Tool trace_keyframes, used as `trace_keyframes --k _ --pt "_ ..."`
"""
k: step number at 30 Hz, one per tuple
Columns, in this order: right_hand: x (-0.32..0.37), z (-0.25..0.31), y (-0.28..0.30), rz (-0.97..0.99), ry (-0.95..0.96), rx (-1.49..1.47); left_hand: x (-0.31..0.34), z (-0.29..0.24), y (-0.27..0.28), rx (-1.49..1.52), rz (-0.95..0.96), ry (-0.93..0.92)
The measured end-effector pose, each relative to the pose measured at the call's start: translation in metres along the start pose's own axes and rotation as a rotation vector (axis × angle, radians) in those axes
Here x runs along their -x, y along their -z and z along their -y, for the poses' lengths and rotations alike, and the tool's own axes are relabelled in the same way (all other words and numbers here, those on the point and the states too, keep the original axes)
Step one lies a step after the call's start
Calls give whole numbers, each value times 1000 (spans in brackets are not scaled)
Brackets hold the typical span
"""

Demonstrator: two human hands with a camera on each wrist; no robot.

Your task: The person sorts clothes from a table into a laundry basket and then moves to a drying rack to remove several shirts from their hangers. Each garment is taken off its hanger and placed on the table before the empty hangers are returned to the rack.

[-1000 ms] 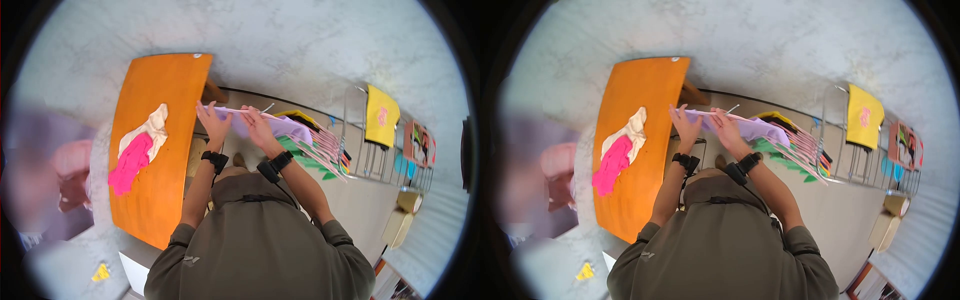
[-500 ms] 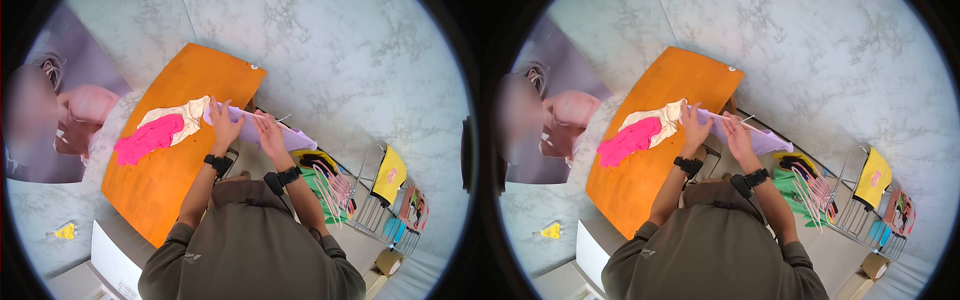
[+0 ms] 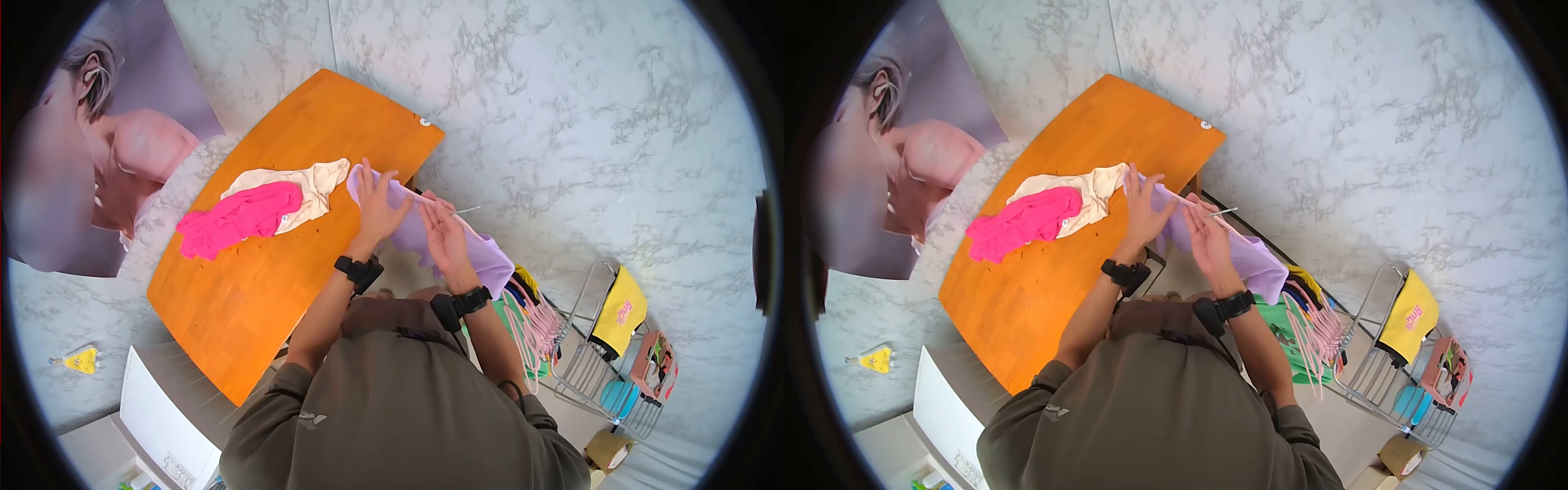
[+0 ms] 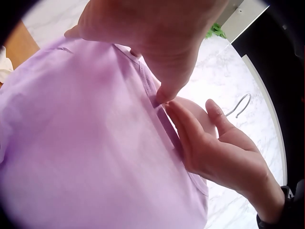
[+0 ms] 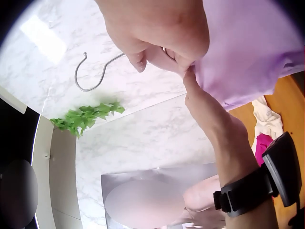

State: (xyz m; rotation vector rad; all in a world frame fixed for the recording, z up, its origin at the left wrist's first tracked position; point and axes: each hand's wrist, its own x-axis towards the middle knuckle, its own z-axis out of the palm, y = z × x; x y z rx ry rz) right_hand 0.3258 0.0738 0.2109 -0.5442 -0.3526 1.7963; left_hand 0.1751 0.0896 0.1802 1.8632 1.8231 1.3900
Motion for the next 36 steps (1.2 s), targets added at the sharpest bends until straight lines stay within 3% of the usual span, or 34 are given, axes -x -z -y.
trace_keyframes --k 8,14,19,33,36 --pt "8 7 -7 -15 -18 -23 -6 -26 9 49 28 21" --pt "8 14 -10 90 -22 -29 0 -31 -1 28 -9 49" --pt "5 9 -9 -7 -16 -134 0 -39 -12 145 -57 7" --pt "7 6 23 58 -16 -170 3 -48 -11 248 113 -19" --pt "7 5 21 78 -15 -158 5 -44 -17 245 80 1"
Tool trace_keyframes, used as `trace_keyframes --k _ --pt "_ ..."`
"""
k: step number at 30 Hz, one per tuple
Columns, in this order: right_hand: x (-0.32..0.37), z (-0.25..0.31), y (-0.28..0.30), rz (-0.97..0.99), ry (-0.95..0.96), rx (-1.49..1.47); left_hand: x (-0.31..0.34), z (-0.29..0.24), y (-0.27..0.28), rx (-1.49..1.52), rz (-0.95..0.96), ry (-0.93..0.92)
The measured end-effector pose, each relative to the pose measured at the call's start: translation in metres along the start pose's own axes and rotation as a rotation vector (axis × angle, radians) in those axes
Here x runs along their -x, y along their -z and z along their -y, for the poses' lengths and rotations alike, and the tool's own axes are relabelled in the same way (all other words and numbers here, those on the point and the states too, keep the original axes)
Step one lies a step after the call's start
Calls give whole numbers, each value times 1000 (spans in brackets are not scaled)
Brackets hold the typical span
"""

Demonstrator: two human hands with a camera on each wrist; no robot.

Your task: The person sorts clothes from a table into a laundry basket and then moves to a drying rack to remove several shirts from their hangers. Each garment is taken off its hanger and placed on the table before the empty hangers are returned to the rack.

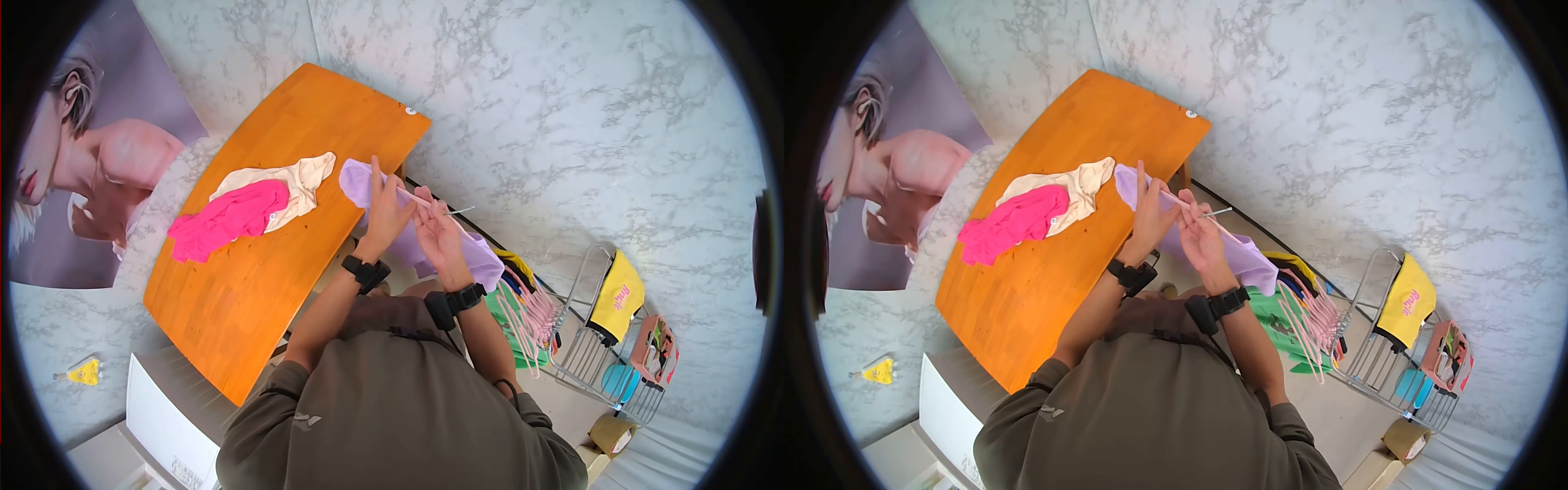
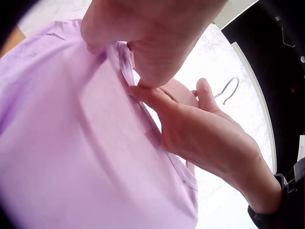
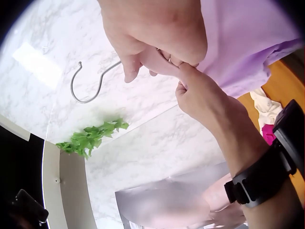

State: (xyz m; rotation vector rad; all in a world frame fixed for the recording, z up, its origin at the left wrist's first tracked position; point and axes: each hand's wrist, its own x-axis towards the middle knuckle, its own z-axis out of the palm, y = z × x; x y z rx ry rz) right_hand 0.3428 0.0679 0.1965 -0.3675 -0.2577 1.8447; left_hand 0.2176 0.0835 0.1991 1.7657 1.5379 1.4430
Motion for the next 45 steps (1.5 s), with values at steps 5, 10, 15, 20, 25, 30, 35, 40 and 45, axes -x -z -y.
trace_keyframes --k 5,10,15,20,25,30,35,40,45 --pt "0 0 2 25 -11 15 5 -3 -7 -50 -38 1" --pt "0 1 7 -23 -29 -31 10 -6 -10 -1 -29 -1" --pt "2 12 5 -44 -43 -102 15 -7 -9 118 -33 58" --pt "4 11 3 -31 -50 -79 8 7 -3 -76 -156 9" --pt "15 19 2 -110 -29 -70 6 30 15 -191 -220 66" --pt "15 38 25 -98 13 -54 7 78 40 -136 85 175" --pt "27 67 30 -112 -54 -81 12 104 68 281 333 532" --pt "28 80 9 80 -51 -26 21 84 58 688 347 787" --pt "22 79 3 122 -313 10 3 68 56 608 367 780"
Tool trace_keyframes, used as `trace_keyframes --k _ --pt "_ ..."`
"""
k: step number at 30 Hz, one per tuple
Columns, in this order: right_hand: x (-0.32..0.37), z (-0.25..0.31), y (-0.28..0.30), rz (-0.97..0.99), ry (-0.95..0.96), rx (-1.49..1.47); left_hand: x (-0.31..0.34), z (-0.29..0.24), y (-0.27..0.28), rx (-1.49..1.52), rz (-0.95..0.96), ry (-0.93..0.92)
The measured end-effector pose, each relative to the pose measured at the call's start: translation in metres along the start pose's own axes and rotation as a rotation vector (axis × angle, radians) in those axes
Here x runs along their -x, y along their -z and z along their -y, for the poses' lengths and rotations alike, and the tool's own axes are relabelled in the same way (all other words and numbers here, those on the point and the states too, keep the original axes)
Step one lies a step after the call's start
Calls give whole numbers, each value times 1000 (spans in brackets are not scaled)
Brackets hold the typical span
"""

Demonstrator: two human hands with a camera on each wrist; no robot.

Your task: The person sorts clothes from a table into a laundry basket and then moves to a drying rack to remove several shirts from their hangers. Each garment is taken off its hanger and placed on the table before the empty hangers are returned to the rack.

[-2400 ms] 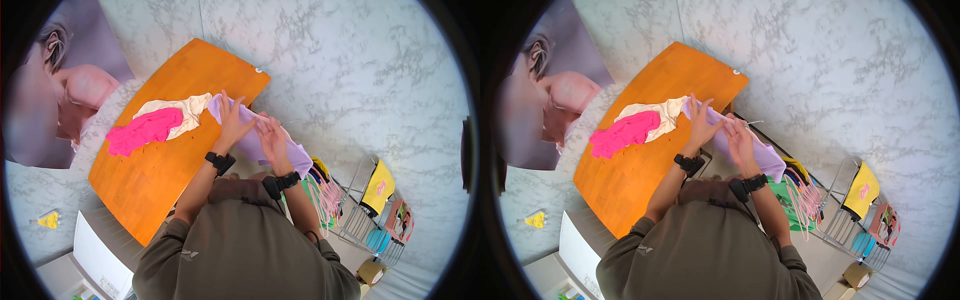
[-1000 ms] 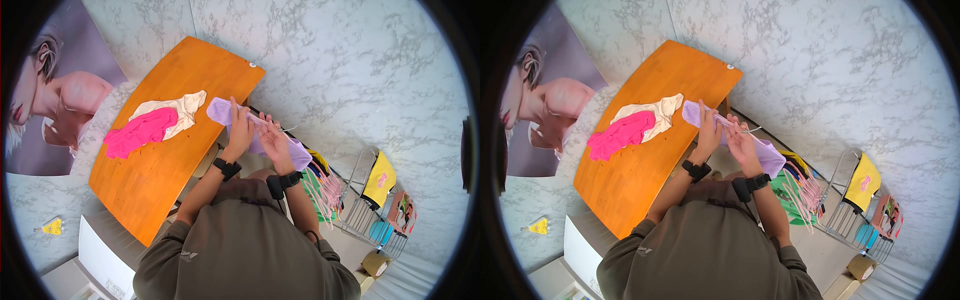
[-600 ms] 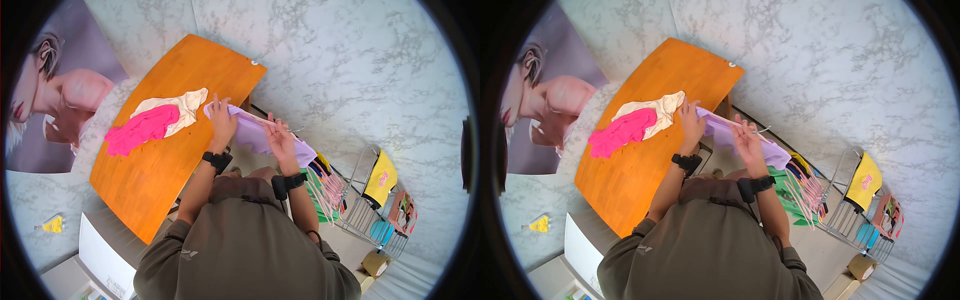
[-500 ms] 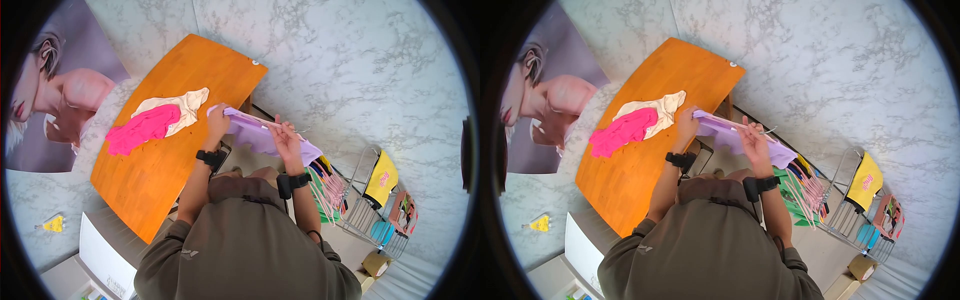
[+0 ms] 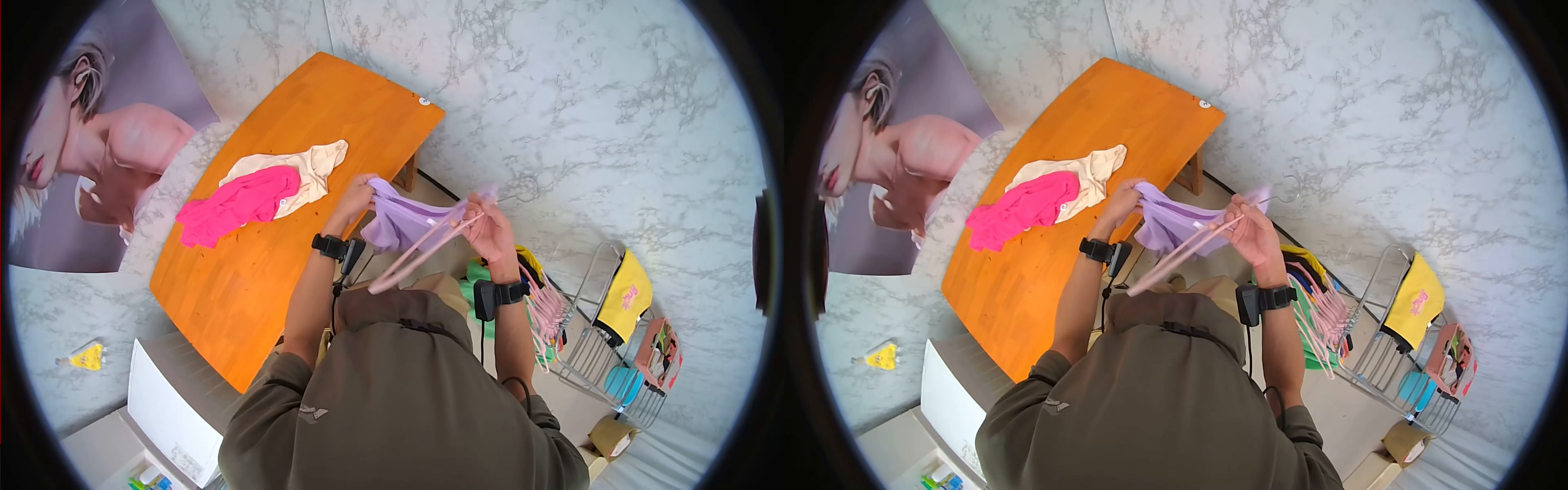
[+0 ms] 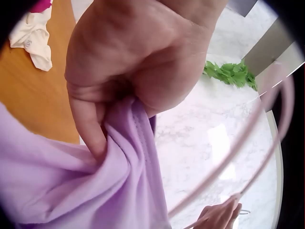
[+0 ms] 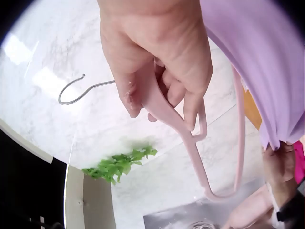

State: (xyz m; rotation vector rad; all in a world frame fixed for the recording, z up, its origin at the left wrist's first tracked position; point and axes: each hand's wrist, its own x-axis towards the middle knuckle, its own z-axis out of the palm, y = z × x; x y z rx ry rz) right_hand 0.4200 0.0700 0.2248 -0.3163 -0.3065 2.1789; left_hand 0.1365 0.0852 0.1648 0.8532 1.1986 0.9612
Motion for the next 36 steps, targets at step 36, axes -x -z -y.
trace_keyframes --k 36 --pt "80 -9 153 -525 216 419 38 -233 223 -553 -1045 -954"
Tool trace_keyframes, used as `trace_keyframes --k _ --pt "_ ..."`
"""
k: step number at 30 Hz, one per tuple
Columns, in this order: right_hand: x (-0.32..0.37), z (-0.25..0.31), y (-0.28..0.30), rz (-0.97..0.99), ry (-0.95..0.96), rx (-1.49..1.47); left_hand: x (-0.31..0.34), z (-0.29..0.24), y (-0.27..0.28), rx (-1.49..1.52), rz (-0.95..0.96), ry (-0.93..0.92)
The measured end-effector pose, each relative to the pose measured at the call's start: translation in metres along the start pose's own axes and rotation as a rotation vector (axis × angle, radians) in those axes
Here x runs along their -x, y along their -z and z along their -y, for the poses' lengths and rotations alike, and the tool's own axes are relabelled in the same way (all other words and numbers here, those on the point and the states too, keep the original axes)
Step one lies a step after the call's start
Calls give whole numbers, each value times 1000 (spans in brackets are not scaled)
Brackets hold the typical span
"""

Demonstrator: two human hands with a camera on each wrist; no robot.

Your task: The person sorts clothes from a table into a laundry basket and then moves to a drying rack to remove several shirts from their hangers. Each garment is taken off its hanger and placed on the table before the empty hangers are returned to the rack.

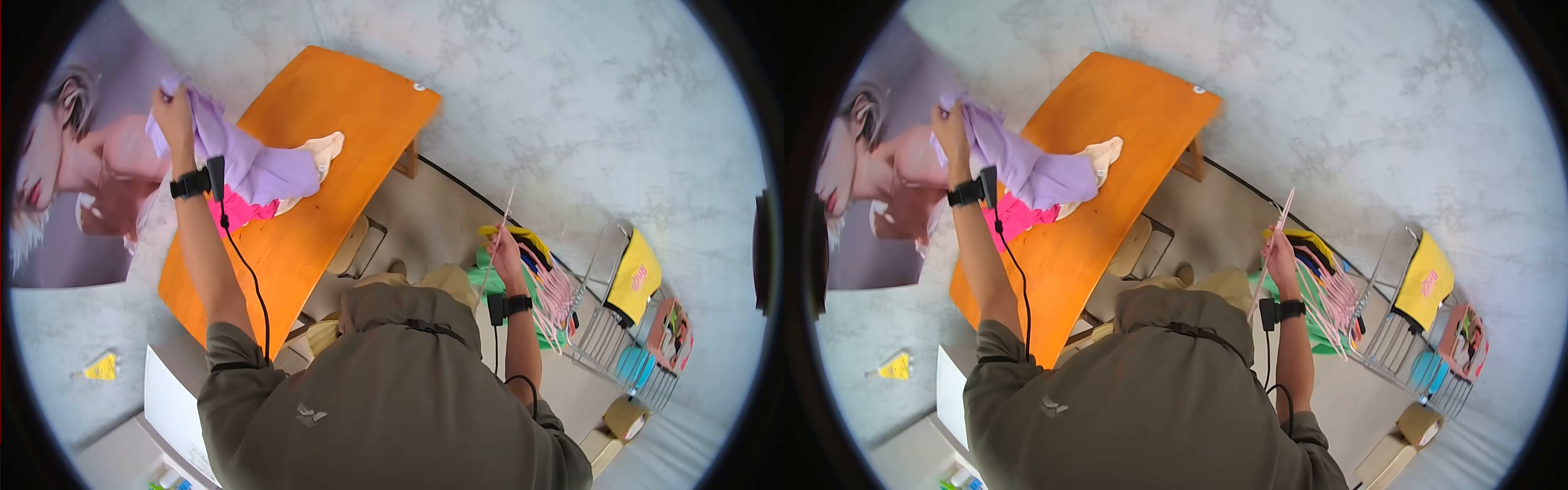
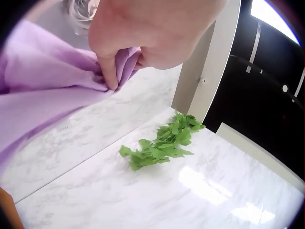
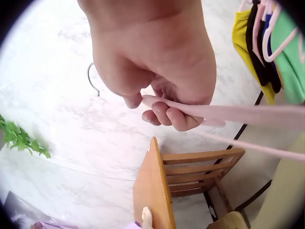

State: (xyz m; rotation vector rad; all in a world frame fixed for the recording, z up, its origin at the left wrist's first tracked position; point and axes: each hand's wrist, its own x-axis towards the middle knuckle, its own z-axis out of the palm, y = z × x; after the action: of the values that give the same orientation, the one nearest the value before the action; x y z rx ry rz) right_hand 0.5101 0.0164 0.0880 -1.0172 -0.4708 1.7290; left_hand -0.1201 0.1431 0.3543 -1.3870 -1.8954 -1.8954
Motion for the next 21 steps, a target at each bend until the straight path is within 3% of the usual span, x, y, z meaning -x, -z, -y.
trace_keyframes --k 1,3,4,5,6,7,8,9,13,17,19,21 --pt "0 0 1 -15 25 -32 19 9 -10 -270 111 12" --pt "-5 0 4 21 66 -62 65 41 -37 -262 322 -22" --pt "-8 1 7 39 94 -99 100 36 -52 -164 428 125" --pt "-6 4 6 8 111 -158 132 55 -69 -186 538 18" --pt "-4 6 2 -26 131 -217 168 40 -85 -162 661 64" --pt "-2 10 -4 -37 151 -363 207 68 -105 -156 790 -109" --pt "0 11 -9 -4 217 -437 236 10 -111 46 1139 361" --pt "4 18 -23 27 260 -517 278 -5 -121 143 1201 178" --pt "11 32 -48 -99 360 -639 367 -112 -146 439 1747 289" --pt "22 43 -44 -170 447 -651 381 -175 -172 483 1849 207" --pt "30 49 -30 -163 483 -687 381 -202 -181 413 2016 15" --pt "42 54 -18 -215 498 -737 387 -215 -193 354 2036 -56"
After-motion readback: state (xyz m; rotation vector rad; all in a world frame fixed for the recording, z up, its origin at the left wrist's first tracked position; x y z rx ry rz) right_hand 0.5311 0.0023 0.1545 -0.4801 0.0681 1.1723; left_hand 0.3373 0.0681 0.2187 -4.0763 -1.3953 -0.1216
